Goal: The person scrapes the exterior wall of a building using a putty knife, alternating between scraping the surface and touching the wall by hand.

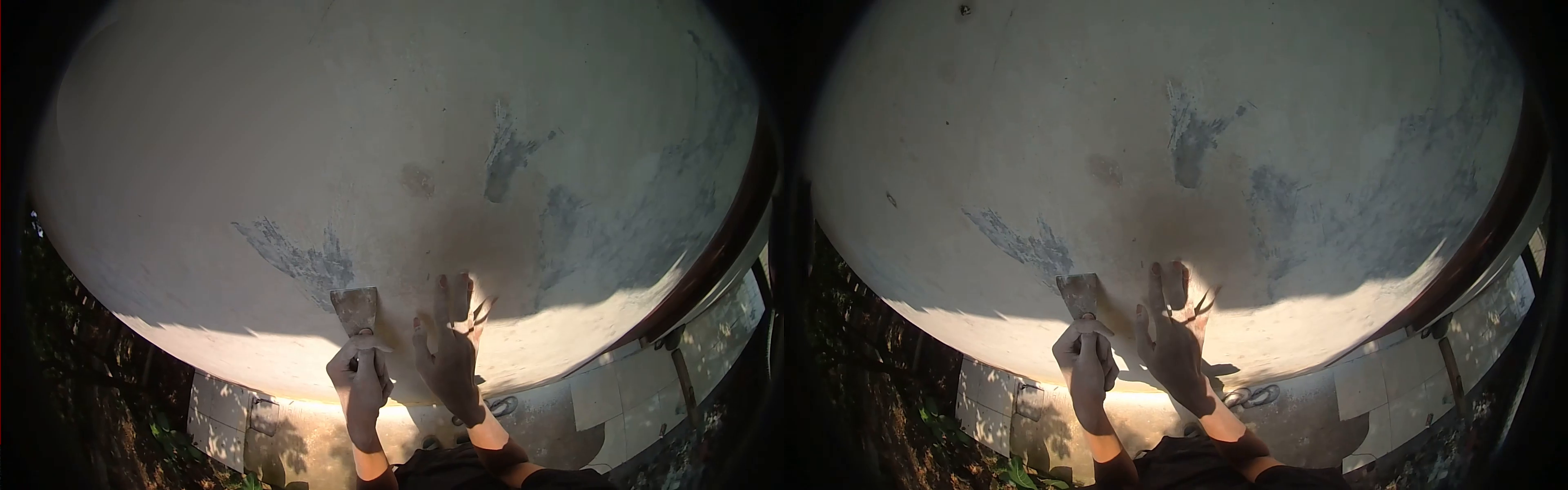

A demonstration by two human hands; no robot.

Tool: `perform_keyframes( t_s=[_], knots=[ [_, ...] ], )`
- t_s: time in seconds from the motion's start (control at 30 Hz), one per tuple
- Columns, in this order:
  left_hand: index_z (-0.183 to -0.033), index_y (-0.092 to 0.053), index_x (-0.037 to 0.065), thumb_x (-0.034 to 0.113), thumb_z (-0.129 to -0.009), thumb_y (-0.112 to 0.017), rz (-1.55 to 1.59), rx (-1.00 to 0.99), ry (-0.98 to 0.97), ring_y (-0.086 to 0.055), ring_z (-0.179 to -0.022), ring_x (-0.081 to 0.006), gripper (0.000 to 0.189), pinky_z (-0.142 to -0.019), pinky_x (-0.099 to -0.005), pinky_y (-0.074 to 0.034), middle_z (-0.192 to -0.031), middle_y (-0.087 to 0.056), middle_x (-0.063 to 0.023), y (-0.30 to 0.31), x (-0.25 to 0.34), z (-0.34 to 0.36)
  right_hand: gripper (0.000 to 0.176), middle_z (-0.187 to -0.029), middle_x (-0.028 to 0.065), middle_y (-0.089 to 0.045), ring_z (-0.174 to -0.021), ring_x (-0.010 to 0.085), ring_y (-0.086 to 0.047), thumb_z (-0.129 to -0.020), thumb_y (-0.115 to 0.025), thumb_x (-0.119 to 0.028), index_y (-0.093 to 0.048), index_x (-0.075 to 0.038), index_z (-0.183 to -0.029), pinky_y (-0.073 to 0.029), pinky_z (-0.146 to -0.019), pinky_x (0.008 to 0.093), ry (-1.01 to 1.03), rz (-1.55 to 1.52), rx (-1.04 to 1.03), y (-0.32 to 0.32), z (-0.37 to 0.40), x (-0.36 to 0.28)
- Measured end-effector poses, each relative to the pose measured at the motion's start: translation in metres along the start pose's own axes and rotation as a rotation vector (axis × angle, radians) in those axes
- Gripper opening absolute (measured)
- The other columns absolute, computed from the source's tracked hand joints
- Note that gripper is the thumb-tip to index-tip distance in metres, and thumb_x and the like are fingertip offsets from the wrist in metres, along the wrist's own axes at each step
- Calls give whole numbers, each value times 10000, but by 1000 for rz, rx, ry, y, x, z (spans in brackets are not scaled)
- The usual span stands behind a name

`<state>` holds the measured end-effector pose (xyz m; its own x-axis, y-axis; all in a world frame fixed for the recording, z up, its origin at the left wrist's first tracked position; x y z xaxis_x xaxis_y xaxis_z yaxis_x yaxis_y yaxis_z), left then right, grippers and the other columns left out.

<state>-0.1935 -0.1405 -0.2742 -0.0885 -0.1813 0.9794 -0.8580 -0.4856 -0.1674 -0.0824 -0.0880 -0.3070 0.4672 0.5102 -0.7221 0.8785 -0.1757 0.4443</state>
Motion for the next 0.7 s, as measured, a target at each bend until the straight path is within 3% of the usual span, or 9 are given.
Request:
perform_keyframes(
  t_s=[0.13,0.2,0.23,0.3,0.4,0.43,0.53,0.57,0.7],
  knots=[
    [-808,-651,27,106,-1003,-499,-28,-35,-72,-304,-357,-22,260,-322,-213,-224,-478,-363,39,-7,30,-10,548,-657,176,-648,-554,319,-644,-898,-612,-111,-446,-16,-1412,-490,-540,377,56,16,89,-2,-3,-3],
    [-822,-658,23,104,-1002,-501,-45,-12,-58,-307,-353,-21,252,-323,-217,-227,-477,-377,42,-10,43,-9,670,-797,233,-669,-976,375,-665,-931,-572,-126,-265,-49,-1523,-486,-874,433,-368,-143,-268,2,-4,-11],
    [-826,-661,23,102,-1001,-500,-69,-44,-83,-308,-352,-21,251,-327,-217,-231,-475,-383,45,-8,44,-9,670,-797,233,-669,-976,375,-665,-931,-572,-126,-265,-49,-1523,-486,-874,433,-355,-134,-273,-3,-2,-8],
    [-836,-671,26,95,-1000,-493,-68,-68,-66,-321,-351,-20,252,-343,-214,-242,-471,-395,46,-3,35,-8,643,-1202,296,-600,-1235,404,-525,-916,-573,-96,-313,-40,-1503,-386,-1032,460,-249,-157,-144,-16,7,11],
    [-835,-678,34,98,-1003,-487,-66,-24,-8,-326,-355,-18,262,-350,-209,-242,-470,-398,45,-5,26,-7,619,-1436,282,-428,-1277,428,-477,-906,-571,-72,-350,-32,-1484,-392,-1032,464,-294,-126,-189,-23,11,27],
    [-834,-682,34,87,-996,-482,-48,-43,-18,-336,-374,-16,262,-368,-207,-251,-481,-395,48,-6,30,-8,277,-742,127,-659,-597,172,-624,-959,-602,-164,-634,-1,-1181,-488,-578,318,-9,-170,208,-25,10,24],
    [-830,-647,31,61,-996,-459,-55,-78,-192,-262,-336,-20,253,-297,-218,-198,-483,-366,41,-20,54,-17,307,-979,199,-681,-854,226,-667,-952,-598,-125,-616,16,-1224,-507,-737,330,-526,-310,-10,-19,13,8],
    [-843,-651,31,74,-995,-468,-57,-82,-194,-262,-338,-18,242,-297,-216,-207,-488,-371,43,-23,61,-17,420,-1284,244,-576,-1150,320,-575,-935,-604,-95,-541,3,-1339,-448,-942,379,92,-145,316,-1,-7,-22],
    [-848,-652,31,94,-1000,-486,-90,-76,-148,-256,-339,-20,234,-297,-213,-210,-489,-368,44,-13,32,-4,420,-1051,200,-653,-938,350,-628,-914,-597,-88,-539,15,-1317,-482,-844,420,29,-159,137,10,2,-13]
  ],
)
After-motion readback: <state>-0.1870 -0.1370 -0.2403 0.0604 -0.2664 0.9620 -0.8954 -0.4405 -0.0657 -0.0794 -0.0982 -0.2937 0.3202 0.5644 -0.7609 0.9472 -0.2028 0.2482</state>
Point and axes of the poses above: each hand's wrist, its own z-axis away from the middle knuckle, its own y-axis out of the back of the hand, x = y × z, the point moved 1 cm from there along -z, towards the middle knuckle
